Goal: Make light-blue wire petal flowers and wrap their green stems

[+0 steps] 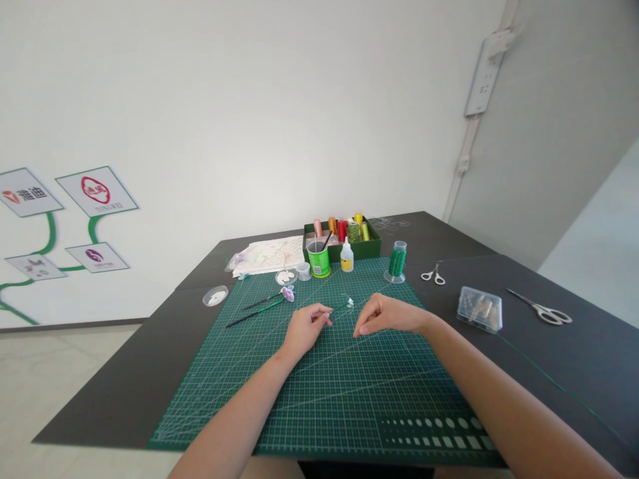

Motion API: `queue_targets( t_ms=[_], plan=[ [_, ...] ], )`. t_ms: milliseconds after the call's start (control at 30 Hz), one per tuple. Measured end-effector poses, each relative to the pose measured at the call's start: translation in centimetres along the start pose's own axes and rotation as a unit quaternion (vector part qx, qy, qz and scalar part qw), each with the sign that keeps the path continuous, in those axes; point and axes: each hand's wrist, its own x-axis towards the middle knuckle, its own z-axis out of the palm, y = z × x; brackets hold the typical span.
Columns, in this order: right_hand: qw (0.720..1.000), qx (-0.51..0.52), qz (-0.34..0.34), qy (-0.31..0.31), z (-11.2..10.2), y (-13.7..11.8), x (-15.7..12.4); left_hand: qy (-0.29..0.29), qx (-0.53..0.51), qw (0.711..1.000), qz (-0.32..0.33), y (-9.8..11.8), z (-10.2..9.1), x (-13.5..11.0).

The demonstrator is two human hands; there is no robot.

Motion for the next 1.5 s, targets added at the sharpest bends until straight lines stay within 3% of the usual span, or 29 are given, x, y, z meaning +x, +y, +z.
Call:
queue_targets(
  t_ms=[300, 533, 700, 1000, 1267, 1500],
  plan=[
    [0.995, 0.024, -0.03, 0.093, -0.2, 0.4, 0.0, -0.104, -0.015, 0.994, -0.021, 1.4, 1.0, -0.9],
    [0.986, 0.039, -0.02, 0.16, 0.3, 0.3, 0.5, -0.187, -0.056, 0.981, 0.005, 1.8, 1.4, -1.6],
    [0.977, 0.042, 0.003, 0.211, 0.5, 0.6, 0.9, -0.205, -0.071, 0.976, 0.016, 2.7, 1.4, -2.0],
    [0.962, 0.008, 0.024, 0.273, 0.5, 1.9, 1.5, -0.16, -0.016, 0.986, 0.051, 3.8, 1.1, -2.6],
    [0.962, 0.007, -0.008, 0.272, 0.2, 3.1, 2.2, -0.11, -0.011, 0.991, 0.071, 3.7, 1.0, -2.5],
    [0.972, -0.044, -0.003, 0.23, -0.1, 4.5, 2.7, 0.044, -0.032, 0.995, 0.088, 3.4, 1.1, -2.5]
  ],
)
